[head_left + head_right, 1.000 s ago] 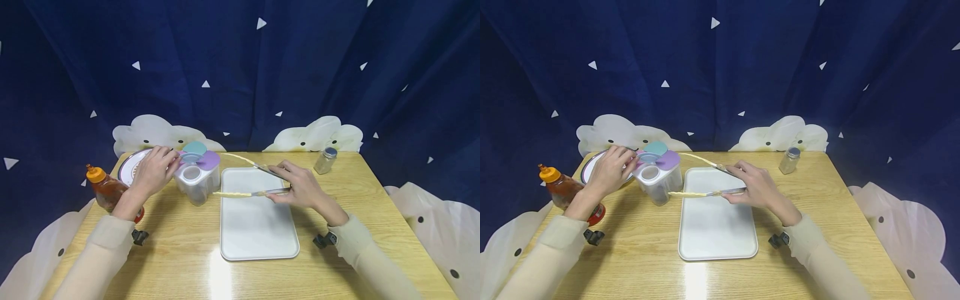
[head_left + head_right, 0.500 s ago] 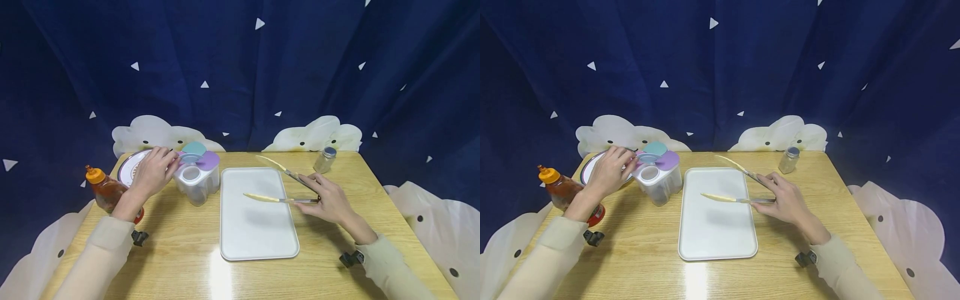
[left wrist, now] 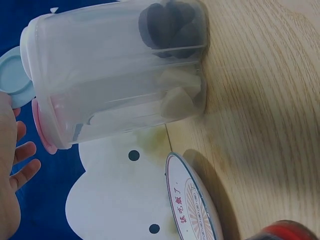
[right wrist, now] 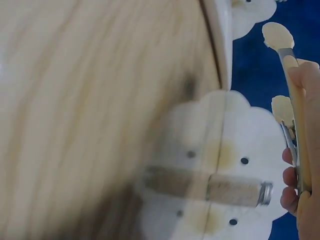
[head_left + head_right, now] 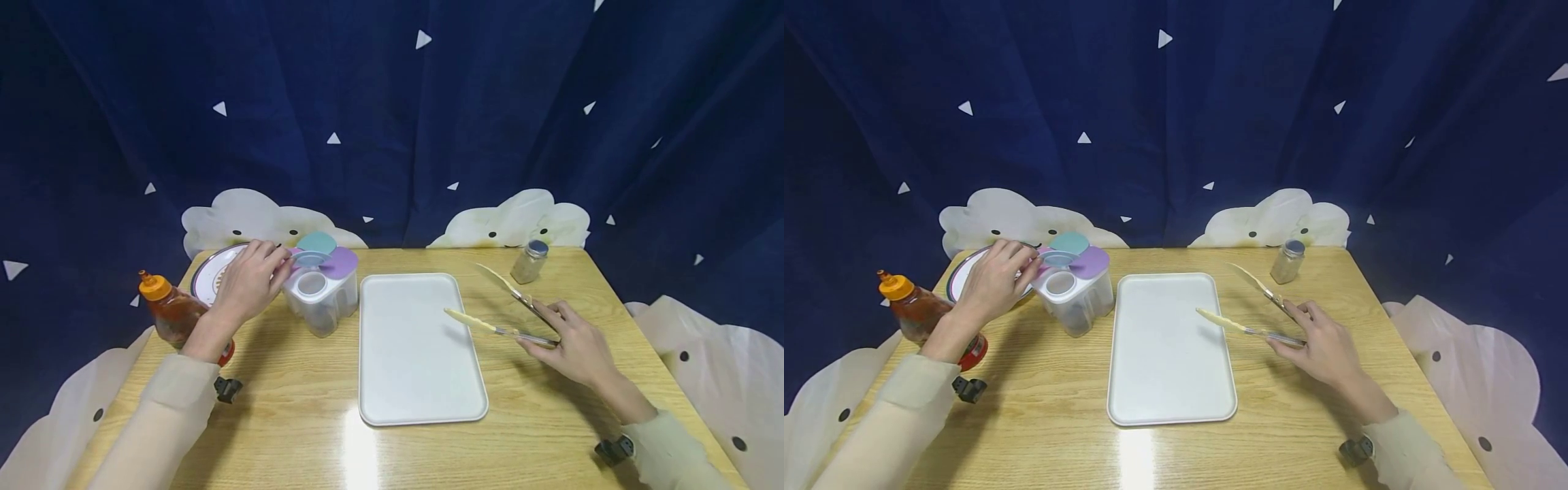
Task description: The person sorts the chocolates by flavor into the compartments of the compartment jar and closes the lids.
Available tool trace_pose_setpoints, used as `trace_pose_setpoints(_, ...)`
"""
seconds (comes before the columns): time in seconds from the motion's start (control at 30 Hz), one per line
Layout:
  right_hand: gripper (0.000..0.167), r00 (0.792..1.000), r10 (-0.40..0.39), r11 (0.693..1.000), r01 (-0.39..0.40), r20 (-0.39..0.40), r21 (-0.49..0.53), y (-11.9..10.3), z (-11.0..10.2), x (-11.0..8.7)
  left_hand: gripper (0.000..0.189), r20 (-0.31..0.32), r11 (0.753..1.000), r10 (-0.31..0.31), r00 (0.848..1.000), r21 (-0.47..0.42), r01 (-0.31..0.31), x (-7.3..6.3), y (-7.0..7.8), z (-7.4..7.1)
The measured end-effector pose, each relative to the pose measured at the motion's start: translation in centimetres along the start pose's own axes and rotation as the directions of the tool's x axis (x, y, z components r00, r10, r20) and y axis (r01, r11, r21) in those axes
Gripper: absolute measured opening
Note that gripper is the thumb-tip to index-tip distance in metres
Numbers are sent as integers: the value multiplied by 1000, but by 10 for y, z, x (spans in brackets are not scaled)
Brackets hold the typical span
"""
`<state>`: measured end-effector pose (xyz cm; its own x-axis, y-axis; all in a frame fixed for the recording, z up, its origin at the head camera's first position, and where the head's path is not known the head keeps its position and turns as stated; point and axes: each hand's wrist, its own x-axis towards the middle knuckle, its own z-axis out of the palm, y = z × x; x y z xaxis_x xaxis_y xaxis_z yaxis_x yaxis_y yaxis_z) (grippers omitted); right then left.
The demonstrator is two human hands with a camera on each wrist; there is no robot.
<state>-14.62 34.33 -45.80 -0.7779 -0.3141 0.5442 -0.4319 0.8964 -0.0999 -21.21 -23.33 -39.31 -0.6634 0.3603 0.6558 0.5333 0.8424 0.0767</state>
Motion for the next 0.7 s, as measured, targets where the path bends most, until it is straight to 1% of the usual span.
trace_pose_setpoints(0.13, 78, 998, 54, 998, -53, 39, -28, 12, -2, -10, 13, -2, 1000, 2, 1000, -1, -2, -1, 0, 0)
trace_pose_setpoints(0.43, 77, 987, 120, 991, -113, 106, -67, 36, -1, -27, 14, 8, 1000, 2, 1000, -2, -2, -1, -1, 1)
trace_pose_setpoints(0.6, 79, 966, 192, 981, -182, 171, -75, 42, -1, -29, 14, 7, 1000, 3, 1000, -4, -3, 0, -1, 0)
trace_pose_setpoints(0.7, 82, 944, 234, 971, -216, 231, -98, 43, -2, -30, 13, 7, 1000, 5, 1000, -3, -5, 1, -1, 0)
